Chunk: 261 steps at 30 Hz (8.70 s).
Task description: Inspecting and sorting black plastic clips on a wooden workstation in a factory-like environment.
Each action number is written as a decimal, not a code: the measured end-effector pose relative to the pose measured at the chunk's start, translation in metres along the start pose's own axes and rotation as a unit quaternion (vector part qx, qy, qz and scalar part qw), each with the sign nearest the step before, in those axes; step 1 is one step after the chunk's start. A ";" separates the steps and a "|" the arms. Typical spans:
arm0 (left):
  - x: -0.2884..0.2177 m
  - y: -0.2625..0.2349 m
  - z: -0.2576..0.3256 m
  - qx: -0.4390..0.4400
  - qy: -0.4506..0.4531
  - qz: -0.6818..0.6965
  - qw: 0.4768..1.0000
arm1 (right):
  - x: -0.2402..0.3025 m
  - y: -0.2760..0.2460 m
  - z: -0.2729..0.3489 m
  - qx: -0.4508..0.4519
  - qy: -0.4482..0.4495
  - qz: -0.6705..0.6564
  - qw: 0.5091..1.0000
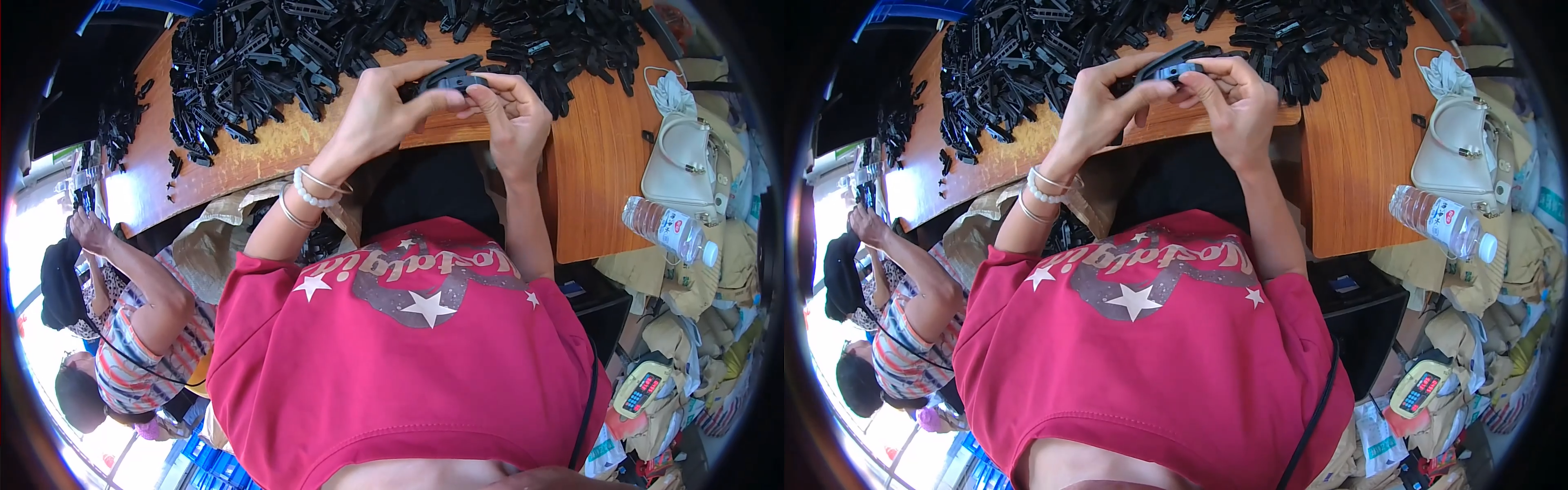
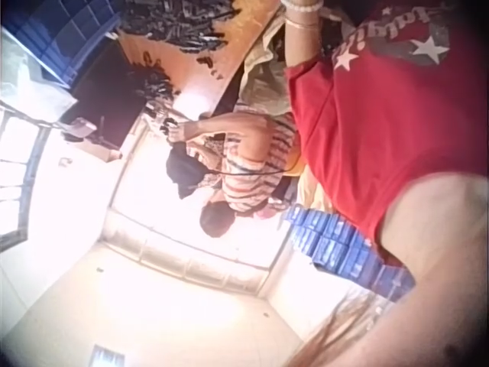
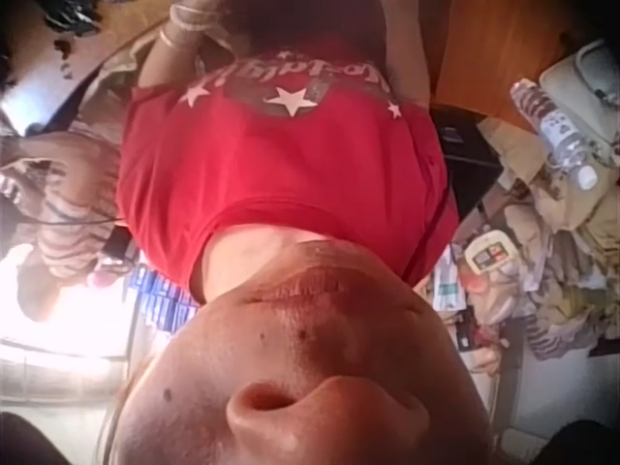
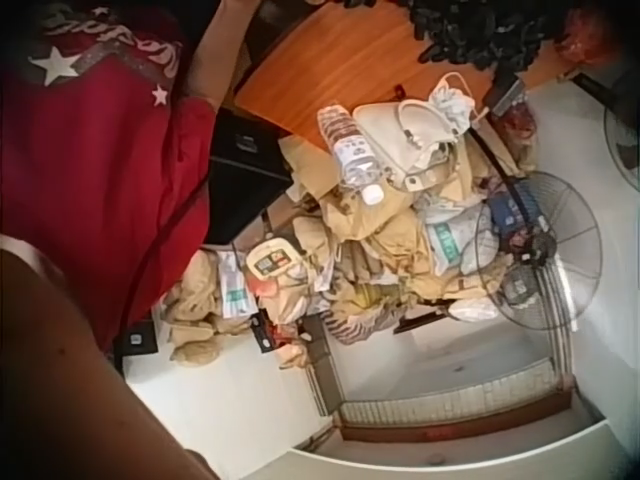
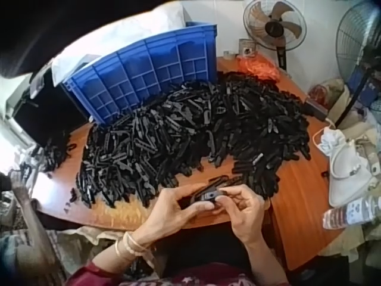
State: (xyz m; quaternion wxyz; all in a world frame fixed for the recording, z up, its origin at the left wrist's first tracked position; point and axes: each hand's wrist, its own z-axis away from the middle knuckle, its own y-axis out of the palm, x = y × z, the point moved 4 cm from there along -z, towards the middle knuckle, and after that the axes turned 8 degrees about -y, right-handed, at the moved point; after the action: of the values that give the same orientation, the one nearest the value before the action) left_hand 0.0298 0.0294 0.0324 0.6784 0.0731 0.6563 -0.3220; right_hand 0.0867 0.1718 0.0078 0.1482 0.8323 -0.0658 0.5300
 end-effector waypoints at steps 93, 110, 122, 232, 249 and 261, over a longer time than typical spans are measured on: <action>0.018 -0.010 0.023 0.025 0.091 -0.196 0.976 | -0.018 0.012 0.019 0.070 0.084 0.033 0.993; 0.056 -0.068 -0.056 -0.075 -0.012 0.336 0.939 | -0.035 -0.028 -0.033 0.145 -0.113 0.562 0.806; 0.032 -0.042 -0.104 -0.190 0.114 -0.452 0.864 | -0.052 -0.012 -0.035 0.063 -0.086 0.397 0.912; -0.021 0.009 -0.024 0.003 0.214 -0.293 0.932 | 0.005 -0.028 -0.009 0.002 -0.006 0.045 0.999; 0.011 -0.110 0.137 -0.021 -0.055 -0.258 0.964 | -0.022 -0.022 -0.018 0.033 0.007 0.033 0.999; 0.034 -0.084 0.062 -0.129 0.071 -0.284 0.948 | -0.013 -0.073 -0.017 -0.095 -0.002 0.197 0.976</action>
State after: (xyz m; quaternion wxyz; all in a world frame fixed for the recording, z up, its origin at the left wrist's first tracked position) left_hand 0.0351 -0.0805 0.0362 0.5140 -0.1811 0.7325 -0.4080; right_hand 0.0860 0.2455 -0.0104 0.1192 0.7860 -0.2795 0.5384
